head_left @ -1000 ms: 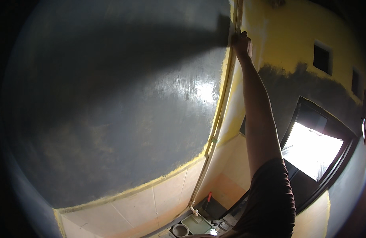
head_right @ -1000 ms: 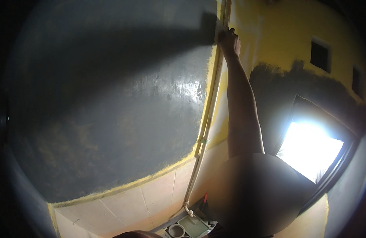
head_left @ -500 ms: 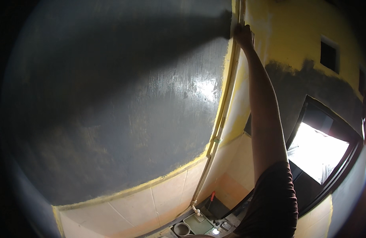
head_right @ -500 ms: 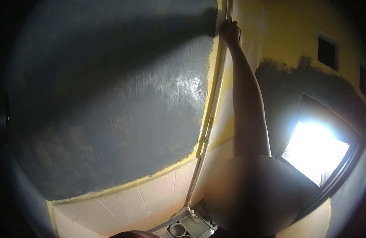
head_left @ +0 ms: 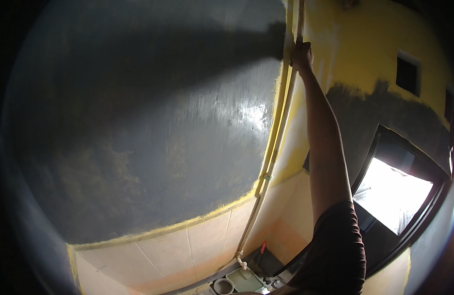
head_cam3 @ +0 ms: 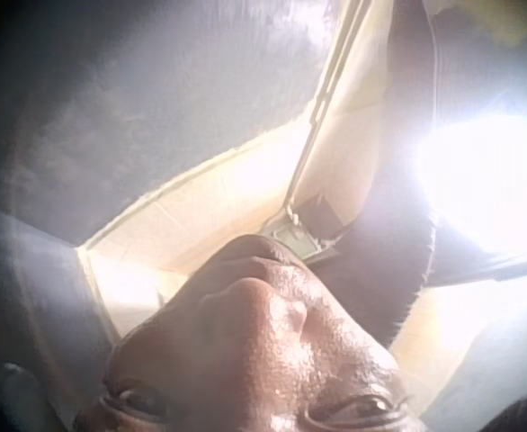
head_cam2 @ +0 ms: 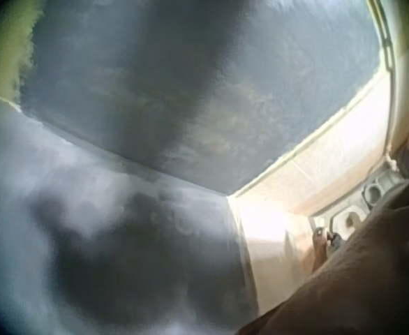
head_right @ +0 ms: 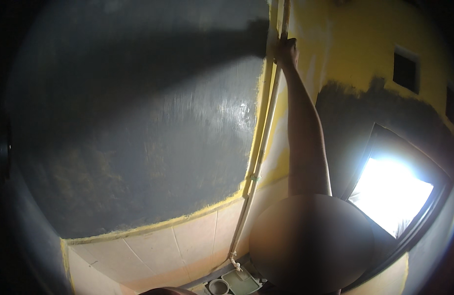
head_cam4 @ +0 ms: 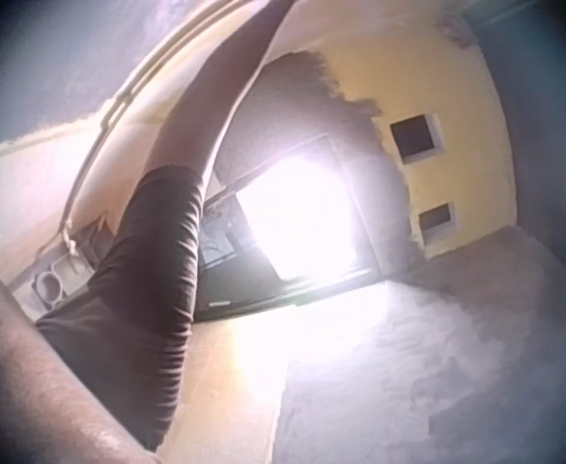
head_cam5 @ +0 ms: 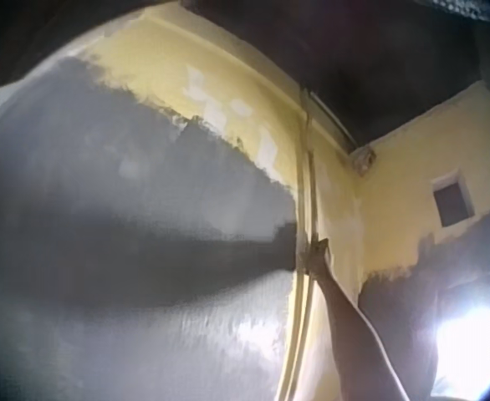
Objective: The person applies masking tape along a vertical white pipe against a wall. The person pulls lengths of tape from a roll and presses them onto the wall behind the pipe.
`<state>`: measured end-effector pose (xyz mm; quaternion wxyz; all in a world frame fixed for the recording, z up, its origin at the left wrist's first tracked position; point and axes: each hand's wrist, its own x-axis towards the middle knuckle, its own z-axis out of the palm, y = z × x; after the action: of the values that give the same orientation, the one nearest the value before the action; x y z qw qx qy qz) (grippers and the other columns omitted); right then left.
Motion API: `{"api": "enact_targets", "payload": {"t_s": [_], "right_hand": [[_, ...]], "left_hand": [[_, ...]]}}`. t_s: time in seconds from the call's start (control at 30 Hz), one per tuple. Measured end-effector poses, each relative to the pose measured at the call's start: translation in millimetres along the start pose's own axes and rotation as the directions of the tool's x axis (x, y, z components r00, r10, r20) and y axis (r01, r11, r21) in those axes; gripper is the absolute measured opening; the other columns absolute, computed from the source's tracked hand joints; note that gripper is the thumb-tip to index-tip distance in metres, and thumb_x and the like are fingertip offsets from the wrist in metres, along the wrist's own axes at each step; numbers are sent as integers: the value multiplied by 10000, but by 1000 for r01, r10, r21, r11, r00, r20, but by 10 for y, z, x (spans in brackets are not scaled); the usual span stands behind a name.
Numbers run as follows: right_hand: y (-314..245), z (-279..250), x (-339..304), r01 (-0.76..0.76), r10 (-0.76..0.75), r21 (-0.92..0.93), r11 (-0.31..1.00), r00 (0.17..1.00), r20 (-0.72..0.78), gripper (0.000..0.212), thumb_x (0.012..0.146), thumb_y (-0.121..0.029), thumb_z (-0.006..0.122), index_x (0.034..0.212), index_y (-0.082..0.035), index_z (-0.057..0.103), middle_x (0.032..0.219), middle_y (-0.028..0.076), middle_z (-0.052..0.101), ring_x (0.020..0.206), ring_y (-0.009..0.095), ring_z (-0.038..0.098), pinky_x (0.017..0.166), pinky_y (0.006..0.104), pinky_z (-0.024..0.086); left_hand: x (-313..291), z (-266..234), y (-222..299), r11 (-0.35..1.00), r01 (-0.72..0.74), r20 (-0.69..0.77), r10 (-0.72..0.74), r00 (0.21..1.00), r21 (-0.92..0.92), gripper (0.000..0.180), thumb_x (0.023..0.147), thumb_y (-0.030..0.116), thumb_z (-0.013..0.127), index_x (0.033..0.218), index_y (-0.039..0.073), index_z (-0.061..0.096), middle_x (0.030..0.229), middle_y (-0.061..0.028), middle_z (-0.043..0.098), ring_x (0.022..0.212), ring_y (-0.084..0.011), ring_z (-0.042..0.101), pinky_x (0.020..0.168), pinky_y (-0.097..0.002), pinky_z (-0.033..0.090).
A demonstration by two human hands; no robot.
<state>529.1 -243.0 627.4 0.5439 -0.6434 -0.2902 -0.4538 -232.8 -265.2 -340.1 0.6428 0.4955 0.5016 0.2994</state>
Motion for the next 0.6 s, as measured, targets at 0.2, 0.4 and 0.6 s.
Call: {"api": "enact_targets", "payload": {"t_s": [0.2, 0.4, 0.6], "right_hand": [[-307, -6, -220, -124, 114, -140, 982, 991, -73, 719, 941, -704, 523, 1226, -44, 508, 1108, 283, 720, 1031, 464, 703, 861, 543, 547], [-193, 185, -281, -189, 188, 13, 982, 962, -198, 613, 973, -606, 552, 1192, -37, 495, 946, 244, 715, 804, 404, 740, 700, 519, 580], [-53, 236, -316, -59, 58, -9, 998, 996, -69, 494, 965, -342, 586, 1323, -64, 390, 1218, 244, 637, 1101, 431, 672, 901, 552, 533]], "left_hand": [[-102, -27, -28, 999, 15, -63, -13, 998, 36, 137, 996, 136, 655, 1063, 18, 671, 708, -74, 684, 592, -168, 632, 551, -321, 519], [-216, -32, -155, 1000, 30, -134, -29, 991, 4, 177, 995, 153, 673, 1103, 14, 690, 734, -65, 689, 596, -160, 629, 557, -316, 521], [-202, -49, -539, 999, 28, -202, -31, 979, -16, 211, 996, 176, 688, 1135, 17, 693, 757, -65, 695, 610, -159, 638, 572, -312, 534]]}}
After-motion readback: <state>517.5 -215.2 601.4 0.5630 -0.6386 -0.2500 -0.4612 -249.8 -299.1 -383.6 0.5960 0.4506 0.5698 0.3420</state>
